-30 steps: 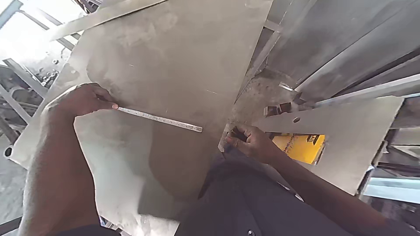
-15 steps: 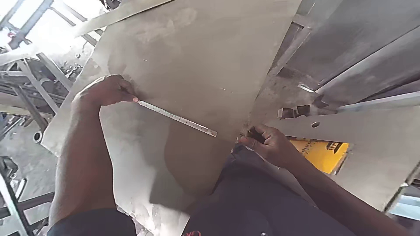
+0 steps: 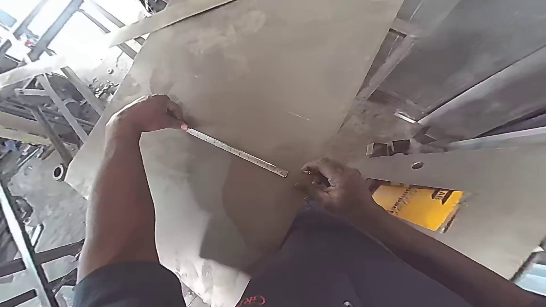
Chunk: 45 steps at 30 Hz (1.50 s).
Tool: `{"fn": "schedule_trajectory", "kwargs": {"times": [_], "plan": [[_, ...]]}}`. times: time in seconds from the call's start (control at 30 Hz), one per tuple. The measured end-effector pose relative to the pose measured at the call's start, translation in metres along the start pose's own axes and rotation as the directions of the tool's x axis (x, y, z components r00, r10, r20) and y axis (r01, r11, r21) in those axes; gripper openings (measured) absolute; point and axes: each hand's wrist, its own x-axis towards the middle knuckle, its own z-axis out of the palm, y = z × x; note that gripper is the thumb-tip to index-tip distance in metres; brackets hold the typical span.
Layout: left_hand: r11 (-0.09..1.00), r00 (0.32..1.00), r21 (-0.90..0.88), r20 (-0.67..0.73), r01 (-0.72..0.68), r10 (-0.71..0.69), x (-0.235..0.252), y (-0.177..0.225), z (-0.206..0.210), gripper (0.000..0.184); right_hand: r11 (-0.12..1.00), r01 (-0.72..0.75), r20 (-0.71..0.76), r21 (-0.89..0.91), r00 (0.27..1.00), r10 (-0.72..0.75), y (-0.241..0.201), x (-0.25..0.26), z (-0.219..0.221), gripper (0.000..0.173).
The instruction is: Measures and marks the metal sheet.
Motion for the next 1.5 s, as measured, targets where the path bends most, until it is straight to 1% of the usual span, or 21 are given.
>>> {"fn": "schedule_trajectory", "kwargs": {"times": [0.1, 0.2, 0.33, 0.43, 0.57, 0.73, 0.87, 0.93, 1.07, 1.2, 1.27, 1.4, 1.43, 1.5], "plan": [[0.999, 0.999, 0.017, 0.016, 0.041, -0.041, 0.0, 0.008, -0.001, 0.015, 0.998, -0.04, -0.001, -0.041, 0.999, 0.04, -0.004, 0.004, 0.004, 0.038], [0.999, 1.0, 0.04, 0.011, 0.023, -0.023, 0.002, -0.001, 0.0, 0.015, 0.993, -0.075, -0.01, -0.088, 0.997, 0.075, -0.009, 0.008, 0.006, 0.034], [0.999, 1.0, 0.031, -0.005, 0.016, -0.016, 0.004, -0.008, 0.002, 0.015, 0.983, -0.056, -0.025, -0.176, 0.998, 0.053, -0.012, 0.009, 0.009, 0.037], [0.999, 0.999, 0.022, -0.007, 0.04, -0.04, 0.003, -0.006, 0.003, 0.014, 0.974, -0.027, -0.031, -0.224, 0.999, 0.021, -0.013, 0.011, 0.011, 0.037], [0.999, 0.999, -0.028, -0.018, 0.025, -0.026, 0.001, -0.003, 0.004, 0.013, 0.977, -0.03, 0.0, -0.211, 1.0, 0.03, -0.015, 0.015, 0.01, 0.034], [0.999, 0.998, 0.005, -0.017, 0.054, -0.054, 0.001, 0.0, 0.003, 0.013, 0.984, -0.022, 0.011, -0.175, 1.0, 0.025, -0.014, 0.017, 0.011, 0.027], [1.0, 1.0, -0.002, -0.001, 0.023, -0.023, 0.003, 0.0, 0.003, 0.014, 0.985, -0.048, 0.026, -0.168, 0.998, 0.053, -0.014, 0.018, 0.01, 0.025], [1.0, 1.0, -0.023, 0.002, 0.005, -0.005, 0.001, -0.001, 0.001, 0.014, 0.986, -0.04, 0.02, -0.162, 0.999, 0.044, -0.013, 0.019, 0.012, 0.024], [0.999, 0.999, -0.011, 0.017, 0.035, -0.035, -0.001, 0.001, -0.001, 0.016, 0.989, -0.042, 0.029, -0.145, 0.998, 0.046, -0.013, 0.019, 0.011, 0.026], [1.0, 1.0, -0.024, 0.03, 0.009, -0.008, 0.0, 0.0, -0.002, 0.017, 0.981, -0.063, 0.04, -0.186, 0.997, 0.072, -0.014, 0.02, 0.01, 0.027], [1.0, 0.999, -0.022, 0.039, 0.015, -0.014, 0.0, 0.003, -0.004, 0.017, 0.98, -0.059, 0.031, -0.192, 0.997, 0.067, -0.015, 0.02, 0.011, 0.028], [0.999, 0.999, -0.023, 0.036, -0.022, 0.023, 0.004, 0.006, -0.005, 0.016, 0.977, -0.069, 0.038, -0.2, 0.996, 0.078, -0.015, 0.021, 0.01, 0.031], [1.0, 0.999, -0.015, 0.038, -0.018, 0.019, 0.004, 0.006, -0.006, 0.017, 0.977, -0.074, 0.043, -0.198, 0.996, 0.084, -0.015, 0.021, 0.01, 0.031], [0.999, 0.999, -0.005, 0.042, 0.033, -0.033, 0.004, 0.009, -0.005, 0.018, 0.978, -0.066, 0.043, -0.197, 0.996, 0.076, -0.016, 0.022, 0.011, 0.032]]}}
